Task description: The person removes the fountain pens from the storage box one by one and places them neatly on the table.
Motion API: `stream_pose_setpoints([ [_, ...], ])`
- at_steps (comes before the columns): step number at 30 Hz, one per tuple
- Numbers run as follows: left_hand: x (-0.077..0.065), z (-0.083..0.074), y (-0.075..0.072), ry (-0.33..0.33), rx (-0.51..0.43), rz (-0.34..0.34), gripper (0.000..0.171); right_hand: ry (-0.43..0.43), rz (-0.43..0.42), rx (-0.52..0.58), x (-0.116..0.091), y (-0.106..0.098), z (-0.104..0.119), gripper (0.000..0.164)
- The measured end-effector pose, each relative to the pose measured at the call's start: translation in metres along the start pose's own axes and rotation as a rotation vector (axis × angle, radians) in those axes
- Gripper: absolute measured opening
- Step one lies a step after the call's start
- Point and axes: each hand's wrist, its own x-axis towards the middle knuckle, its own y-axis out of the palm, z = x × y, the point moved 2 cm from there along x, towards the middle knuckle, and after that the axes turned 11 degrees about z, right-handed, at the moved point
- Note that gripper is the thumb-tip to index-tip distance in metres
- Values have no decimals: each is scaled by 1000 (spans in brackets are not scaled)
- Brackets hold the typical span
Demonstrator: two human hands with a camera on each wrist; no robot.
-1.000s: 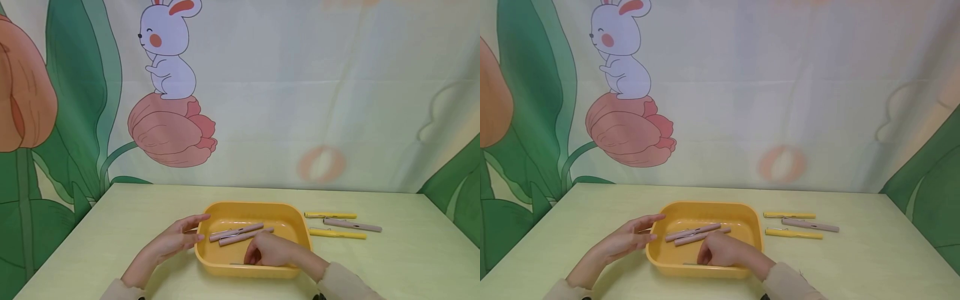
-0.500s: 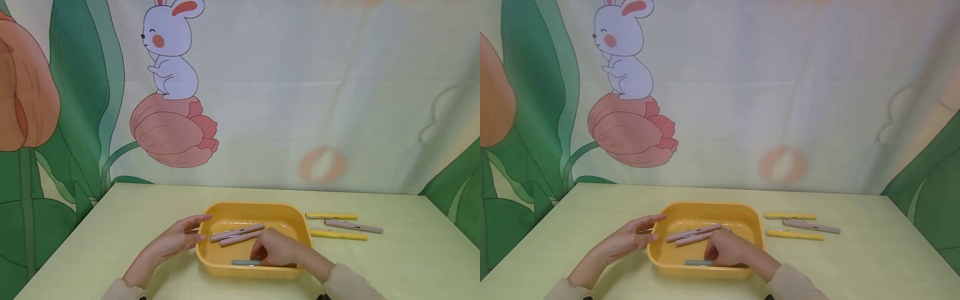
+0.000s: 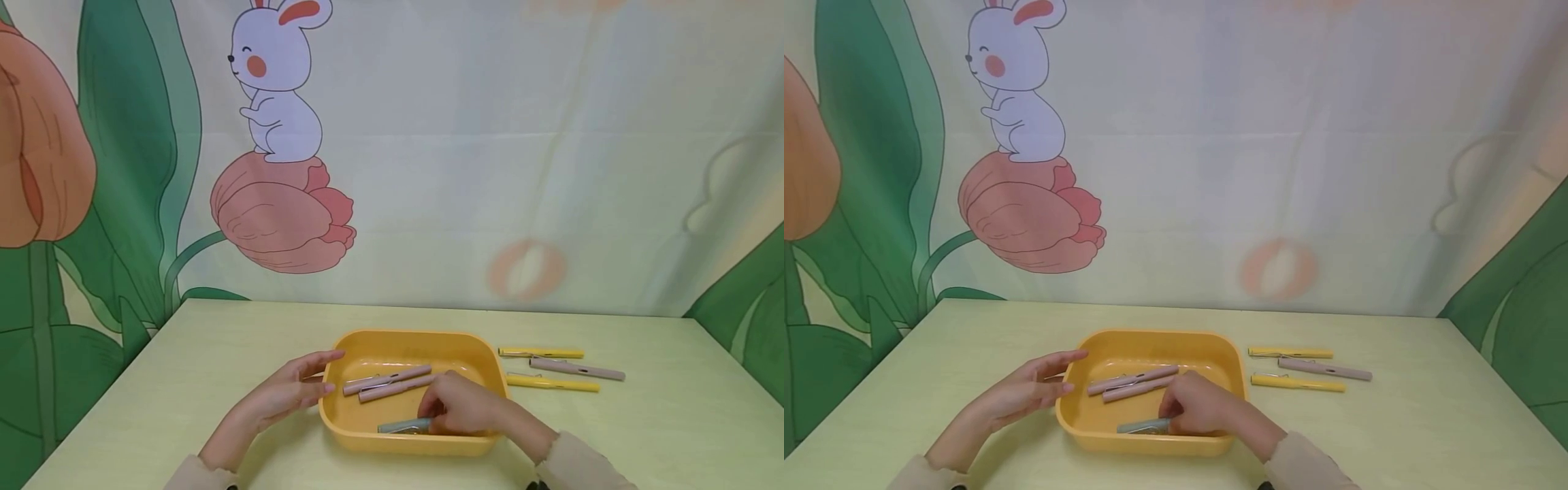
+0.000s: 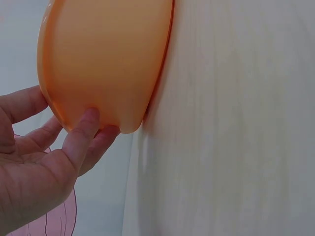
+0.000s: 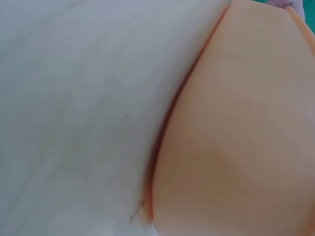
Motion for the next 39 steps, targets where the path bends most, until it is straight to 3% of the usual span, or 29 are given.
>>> stream_pose_setpoints([
  [14, 0, 1, -1, 5, 1, 4, 57, -38, -65, 66, -18, -21, 7, 12],
  [31, 0, 1, 0, -2, 2, -4, 57, -104, -186, 46, -43, -42, 10, 10],
  [39, 1, 3, -2, -3, 2, -1, 58, -86, -204, 141, -56, -46, 4, 10],
])
